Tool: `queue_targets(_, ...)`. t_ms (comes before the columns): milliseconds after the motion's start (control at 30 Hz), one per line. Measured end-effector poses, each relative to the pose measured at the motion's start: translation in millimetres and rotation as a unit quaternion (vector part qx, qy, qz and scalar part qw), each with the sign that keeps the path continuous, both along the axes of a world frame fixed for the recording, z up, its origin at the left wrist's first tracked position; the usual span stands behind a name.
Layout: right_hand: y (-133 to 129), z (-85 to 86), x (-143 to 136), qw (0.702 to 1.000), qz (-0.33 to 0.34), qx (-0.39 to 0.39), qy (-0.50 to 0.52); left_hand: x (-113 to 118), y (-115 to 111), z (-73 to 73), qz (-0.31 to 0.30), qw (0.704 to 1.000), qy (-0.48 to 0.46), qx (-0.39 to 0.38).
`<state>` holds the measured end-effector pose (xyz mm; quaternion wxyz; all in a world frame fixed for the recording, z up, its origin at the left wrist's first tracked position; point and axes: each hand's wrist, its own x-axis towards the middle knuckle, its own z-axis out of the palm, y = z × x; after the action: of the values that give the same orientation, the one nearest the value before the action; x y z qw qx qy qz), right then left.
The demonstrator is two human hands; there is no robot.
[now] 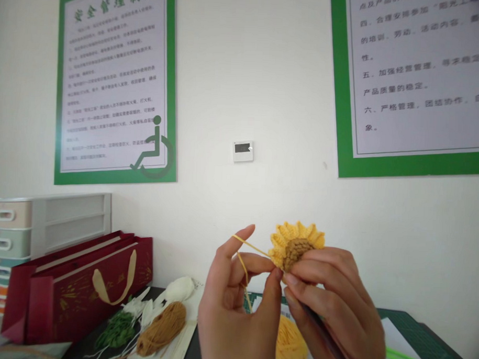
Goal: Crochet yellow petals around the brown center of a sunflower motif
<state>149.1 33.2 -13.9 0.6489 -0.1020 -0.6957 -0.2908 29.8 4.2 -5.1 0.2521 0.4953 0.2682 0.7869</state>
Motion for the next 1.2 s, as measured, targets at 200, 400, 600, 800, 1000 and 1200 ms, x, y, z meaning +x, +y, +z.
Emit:
queue_targets(200, 15, -10.4, -1, 0.965, 0.21, -0.126, 0.096, -3, 6, 9.5, -0.137, 0.987, -0.087, -0.017)
queue_targets(400, 25, -11.9, -7, 0.947, 0.282, -0.111, 0.106, -6, 17, 7.4, -0.234, 0.958, -0.155, -0.051)
queue_targets(600, 22, -20.8, -10, 0.992, -0.013, 0.032, 0.124, 4, 12, 4.1, -0.151, 0.982, -0.107, -0.017)
queue_targets(800, 18, -24.3, -4, 0.989, 0.059, -0.032, 0.13, 4, 6, 3.3, -0.098, 0.994, -0.041, -0.002)
queue_targets(1000, 16, -23.0, -2, 0.984, 0.097, -0.068, 0.133, 1, 5, 4.0, -0.075, 0.997, -0.026, -0.002)
queue_targets(1200, 6, -17.6, -4, 0.945, 0.201, -0.143, 0.215, -1, 3, 5.5, -0.112, 0.993, -0.037, -0.006)
